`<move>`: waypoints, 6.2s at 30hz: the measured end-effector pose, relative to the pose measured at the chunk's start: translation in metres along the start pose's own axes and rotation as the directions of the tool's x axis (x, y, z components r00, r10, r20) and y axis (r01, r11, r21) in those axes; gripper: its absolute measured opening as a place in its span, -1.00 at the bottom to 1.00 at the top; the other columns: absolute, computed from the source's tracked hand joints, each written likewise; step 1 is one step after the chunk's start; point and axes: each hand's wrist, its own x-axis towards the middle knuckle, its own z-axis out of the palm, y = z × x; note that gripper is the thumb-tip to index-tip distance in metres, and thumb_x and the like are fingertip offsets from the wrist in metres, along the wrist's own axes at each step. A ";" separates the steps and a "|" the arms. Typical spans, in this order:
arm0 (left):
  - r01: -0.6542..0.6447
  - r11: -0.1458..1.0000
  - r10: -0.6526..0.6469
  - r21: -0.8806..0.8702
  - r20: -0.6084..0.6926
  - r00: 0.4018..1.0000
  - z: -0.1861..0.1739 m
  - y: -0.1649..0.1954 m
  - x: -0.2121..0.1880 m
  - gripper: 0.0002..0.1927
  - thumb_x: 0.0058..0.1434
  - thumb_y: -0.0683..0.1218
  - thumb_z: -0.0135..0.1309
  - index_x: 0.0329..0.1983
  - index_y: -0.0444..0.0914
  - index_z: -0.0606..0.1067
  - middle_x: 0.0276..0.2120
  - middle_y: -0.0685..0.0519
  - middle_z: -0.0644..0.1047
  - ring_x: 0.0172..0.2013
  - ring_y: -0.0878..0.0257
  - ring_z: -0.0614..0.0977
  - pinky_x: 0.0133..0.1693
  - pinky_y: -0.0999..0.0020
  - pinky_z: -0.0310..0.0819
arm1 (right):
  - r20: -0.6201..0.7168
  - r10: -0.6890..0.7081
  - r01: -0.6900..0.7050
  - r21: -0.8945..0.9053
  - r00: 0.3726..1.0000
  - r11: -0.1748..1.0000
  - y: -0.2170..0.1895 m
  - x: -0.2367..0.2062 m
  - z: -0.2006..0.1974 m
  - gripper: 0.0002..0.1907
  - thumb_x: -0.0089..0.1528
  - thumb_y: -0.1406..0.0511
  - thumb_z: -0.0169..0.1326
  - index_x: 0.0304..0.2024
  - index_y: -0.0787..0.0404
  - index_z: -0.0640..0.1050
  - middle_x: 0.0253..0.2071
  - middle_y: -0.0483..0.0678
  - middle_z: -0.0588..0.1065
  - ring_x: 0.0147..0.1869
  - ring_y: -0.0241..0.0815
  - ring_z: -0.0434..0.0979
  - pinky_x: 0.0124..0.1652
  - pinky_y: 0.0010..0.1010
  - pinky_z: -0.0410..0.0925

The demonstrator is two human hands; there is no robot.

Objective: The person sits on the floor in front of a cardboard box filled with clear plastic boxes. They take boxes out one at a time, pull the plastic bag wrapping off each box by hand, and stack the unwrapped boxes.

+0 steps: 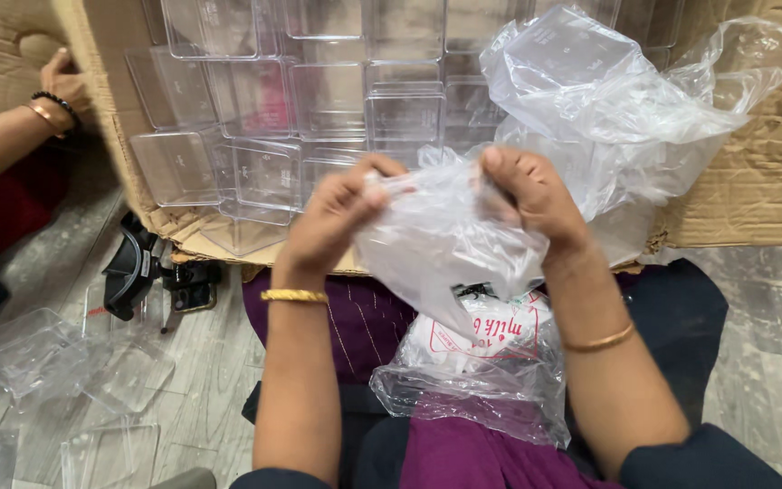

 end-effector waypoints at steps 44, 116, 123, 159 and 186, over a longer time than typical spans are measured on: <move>0.143 0.880 0.061 0.454 -0.406 0.912 0.038 -0.043 0.043 -0.71 0.45 0.03 0.04 -0.19 -0.29 0.59 -0.52 0.17 0.45 -0.56 0.46 0.23 -0.45 0.51 0.20 | 0.068 -0.182 0.157 0.268 0.981 0.950 -0.021 -0.015 -0.001 -0.56 0.49 0.12 -0.11 0.20 0.35 0.46 -0.17 0.00 0.54 -0.23 -0.17 0.57 -0.23 -0.35 0.48; 0.582 -0.381 -0.009 0.719 -0.632 0.775 -0.103 -0.082 0.007 -0.31 0.27 -0.19 -0.06 0.50 -0.25 0.17 -0.44 -0.20 0.63 -0.41 -0.12 0.70 -0.39 -0.01 0.59 | 0.061 0.073 0.061 -0.998 0.995 0.006 0.165 0.107 0.071 -0.53 0.30 0.34 -0.04 0.28 0.16 0.43 0.32 0.24 0.28 0.10 0.04 0.55 -0.10 -0.27 0.51; 0.531 -0.245 0.226 0.811 -0.485 0.845 -0.080 -0.062 -0.026 -0.82 0.35 -0.18 -0.07 -0.01 -0.23 0.44 -0.27 -0.20 0.63 -0.31 -0.19 0.68 -0.35 -0.08 0.55 | 0.358 0.051 0.361 -0.916 0.932 -0.175 0.132 0.058 0.101 -0.55 0.10 0.21 0.23 0.04 0.11 0.51 0.22 0.38 0.43 -0.10 0.14 0.64 0.07 0.04 0.40; 0.032 0.562 0.428 0.826 -0.324 0.844 0.050 0.066 0.019 -0.74 0.42 -0.10 0.05 0.09 -0.27 0.60 -0.62 0.17 0.30 -0.56 0.45 0.27 -0.50 0.44 0.13 | 0.228 0.104 -0.185 0.372 0.968 0.910 0.025 0.041 0.032 -0.61 0.39 0.14 -0.05 0.11 0.28 0.52 0.00 0.04 0.57 0.03 -0.18 0.60 0.07 -0.34 0.47; 0.047 0.725 0.038 0.687 -0.107 0.993 0.090 -0.011 0.048 -0.85 0.37 -0.09 0.10 -0.12 -0.22 0.62 -0.05 0.03 0.60 -0.08 0.25 0.65 -0.13 0.36 0.61 | 0.022 0.221 -0.103 -0.838 0.975 0.536 -0.077 -0.109 -0.007 -0.80 0.21 0.25 0.25 -0.19 0.22 0.73 -0.49 -0.05 0.60 -0.44 -0.20 0.47 -0.44 -0.36 0.33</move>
